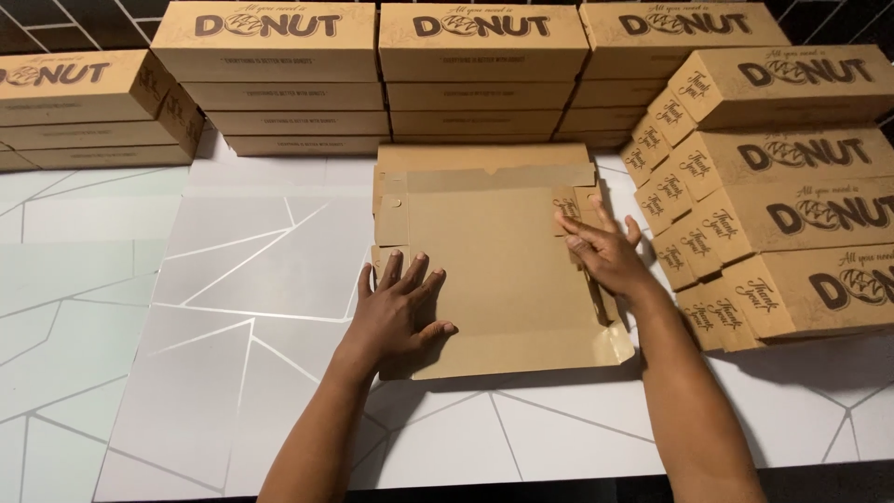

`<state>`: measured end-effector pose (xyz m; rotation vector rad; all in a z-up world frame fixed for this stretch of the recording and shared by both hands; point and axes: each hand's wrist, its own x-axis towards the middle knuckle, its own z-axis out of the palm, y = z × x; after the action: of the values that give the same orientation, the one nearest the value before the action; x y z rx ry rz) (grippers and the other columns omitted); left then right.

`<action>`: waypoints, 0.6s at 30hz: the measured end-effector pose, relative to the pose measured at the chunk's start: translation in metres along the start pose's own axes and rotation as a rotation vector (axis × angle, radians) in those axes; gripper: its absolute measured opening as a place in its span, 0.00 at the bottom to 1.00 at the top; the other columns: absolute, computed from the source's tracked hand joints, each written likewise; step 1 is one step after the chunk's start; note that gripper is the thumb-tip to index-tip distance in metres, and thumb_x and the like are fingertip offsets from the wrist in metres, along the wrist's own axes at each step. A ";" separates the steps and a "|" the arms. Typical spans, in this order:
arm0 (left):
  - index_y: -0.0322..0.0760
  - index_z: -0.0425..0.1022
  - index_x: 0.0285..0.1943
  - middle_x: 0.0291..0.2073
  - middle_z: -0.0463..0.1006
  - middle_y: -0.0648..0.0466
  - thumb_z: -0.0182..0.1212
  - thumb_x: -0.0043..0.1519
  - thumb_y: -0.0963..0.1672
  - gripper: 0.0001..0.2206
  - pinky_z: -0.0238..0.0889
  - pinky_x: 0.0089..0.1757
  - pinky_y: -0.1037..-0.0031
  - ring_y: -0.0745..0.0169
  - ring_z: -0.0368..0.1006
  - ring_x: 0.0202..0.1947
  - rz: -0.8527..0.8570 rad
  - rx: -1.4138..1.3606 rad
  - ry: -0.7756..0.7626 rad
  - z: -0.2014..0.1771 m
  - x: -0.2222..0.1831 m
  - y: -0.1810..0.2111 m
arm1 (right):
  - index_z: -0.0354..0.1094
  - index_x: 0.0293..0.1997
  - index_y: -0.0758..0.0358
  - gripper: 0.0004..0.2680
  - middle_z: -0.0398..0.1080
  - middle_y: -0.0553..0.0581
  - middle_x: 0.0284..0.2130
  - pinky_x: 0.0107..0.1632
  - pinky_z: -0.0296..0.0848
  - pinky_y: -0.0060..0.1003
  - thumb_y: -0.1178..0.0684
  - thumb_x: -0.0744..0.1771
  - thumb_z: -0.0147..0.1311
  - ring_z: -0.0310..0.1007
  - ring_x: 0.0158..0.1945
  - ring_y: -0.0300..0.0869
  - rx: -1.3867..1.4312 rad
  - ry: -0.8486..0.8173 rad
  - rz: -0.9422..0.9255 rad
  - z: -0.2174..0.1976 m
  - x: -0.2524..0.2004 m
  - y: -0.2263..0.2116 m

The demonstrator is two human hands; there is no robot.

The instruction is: Assembling a cardboard donut box from a flat pre-scored sheet by folding sides and tucking in tabs.

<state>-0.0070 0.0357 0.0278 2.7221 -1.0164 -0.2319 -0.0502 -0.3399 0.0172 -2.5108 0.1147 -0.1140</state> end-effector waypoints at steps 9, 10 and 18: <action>0.65 0.55 0.78 0.78 0.52 0.57 0.45 0.58 0.68 0.39 0.36 0.67 0.35 0.42 0.41 0.78 -0.049 0.073 -0.049 -0.005 0.003 0.003 | 0.53 0.75 0.41 0.20 0.44 0.43 0.77 0.65 0.07 0.76 0.37 0.73 0.36 0.18 0.80 0.57 -0.173 -0.115 0.105 -0.005 0.039 0.000; 0.65 0.55 0.78 0.78 0.52 0.57 0.45 0.58 0.68 0.39 0.36 0.67 0.35 0.42 0.41 0.78 -0.053 0.074 -0.046 -0.005 0.004 0.002 | 0.53 0.75 0.41 0.20 0.44 0.43 0.77 0.65 0.07 0.76 0.37 0.73 0.36 0.18 0.80 0.57 -0.173 -0.115 0.100 -0.008 0.034 -0.004; 0.66 0.56 0.78 0.78 0.53 0.59 0.43 0.57 0.68 0.38 0.40 0.66 0.36 0.44 0.43 0.78 -0.053 0.101 -0.057 -0.002 0.005 0.002 | 0.58 0.70 0.29 0.18 0.49 0.29 0.73 0.67 0.08 0.74 0.36 0.70 0.42 0.18 0.81 0.49 -0.168 -0.095 0.144 0.001 0.053 0.021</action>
<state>-0.0039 0.0314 0.0303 2.8517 -0.9982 -0.2763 0.0019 -0.3621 0.0069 -2.6603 0.2757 0.0761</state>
